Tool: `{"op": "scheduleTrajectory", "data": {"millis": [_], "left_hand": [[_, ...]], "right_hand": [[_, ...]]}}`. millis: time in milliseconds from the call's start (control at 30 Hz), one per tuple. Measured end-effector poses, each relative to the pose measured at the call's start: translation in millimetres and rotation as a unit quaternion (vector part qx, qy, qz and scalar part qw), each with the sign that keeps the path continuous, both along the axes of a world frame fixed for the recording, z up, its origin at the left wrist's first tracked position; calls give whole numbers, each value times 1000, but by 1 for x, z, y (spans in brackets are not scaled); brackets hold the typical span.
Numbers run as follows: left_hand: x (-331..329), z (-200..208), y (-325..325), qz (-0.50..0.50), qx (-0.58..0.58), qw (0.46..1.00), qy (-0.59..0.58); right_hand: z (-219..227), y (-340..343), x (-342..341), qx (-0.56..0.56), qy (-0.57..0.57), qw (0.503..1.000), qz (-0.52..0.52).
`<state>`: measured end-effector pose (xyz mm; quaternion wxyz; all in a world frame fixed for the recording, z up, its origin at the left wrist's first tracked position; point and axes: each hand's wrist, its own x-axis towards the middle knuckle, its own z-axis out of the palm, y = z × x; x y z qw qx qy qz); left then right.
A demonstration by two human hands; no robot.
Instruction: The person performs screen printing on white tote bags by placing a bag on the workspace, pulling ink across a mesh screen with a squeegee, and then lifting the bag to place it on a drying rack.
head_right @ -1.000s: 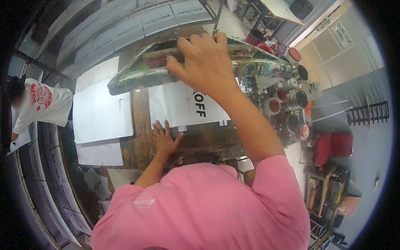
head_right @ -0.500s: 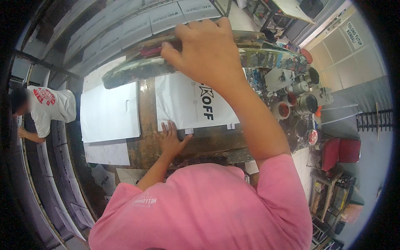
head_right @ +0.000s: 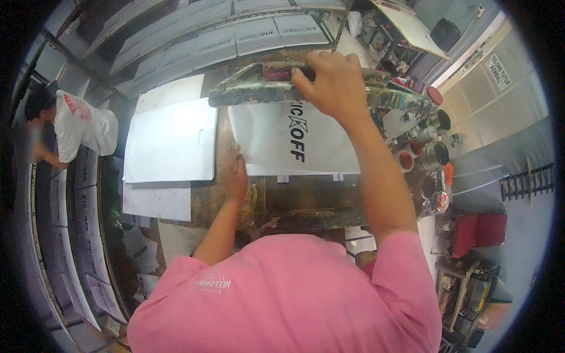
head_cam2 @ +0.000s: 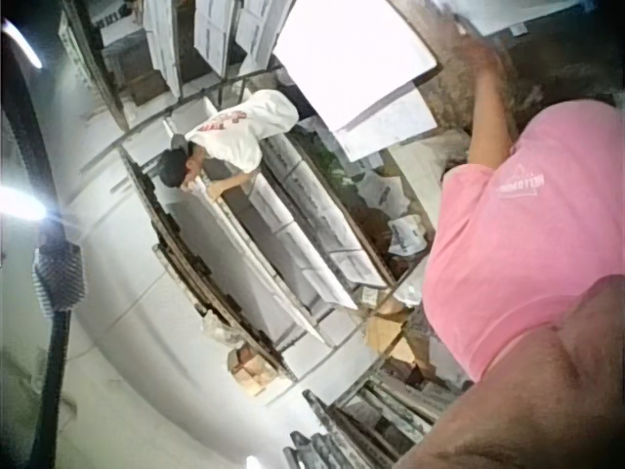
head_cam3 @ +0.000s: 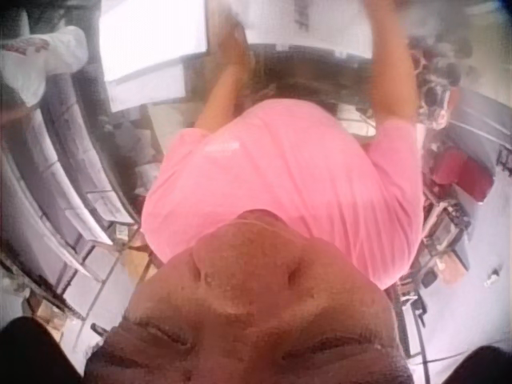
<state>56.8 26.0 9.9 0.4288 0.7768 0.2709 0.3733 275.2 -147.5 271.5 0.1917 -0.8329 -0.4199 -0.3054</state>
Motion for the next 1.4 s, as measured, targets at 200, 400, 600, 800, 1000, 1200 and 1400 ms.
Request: {"op": "scheduleTrajectory", "data": {"millis": [200, 400, 600, 800, 1000, 1200, 1400], "left_hand": [[-81, -5, 97, 93, -118, 988, 42], [-165, -48, 223, 179, -63, 975, 114], [-207, -34, 313, 303, -32, 886, 350], [-91, 20, 230, 24, -10, 988, 150], [-24, 131, -27, -359, -562, 725, -174], [-65, 3, -50, -161, -754, 636, -42], [-48, -49, -52, -24, -773, 633, 46]], "right_hand": [[-3, -6, -8, -11, 13, 1000, -14], [-7, -5, -19, -25, 25, 999, -18], [-3, -4, -21, -43, 27, 998, -27], [-5, -3, -16, -14, 21, 999, -24], [-65, -33, -51, -182, 95, 979, -9], [-216, -83, -91, -214, 325, 916, 102], [-298, -81, -115, -225, 312, 918, 92]]}}
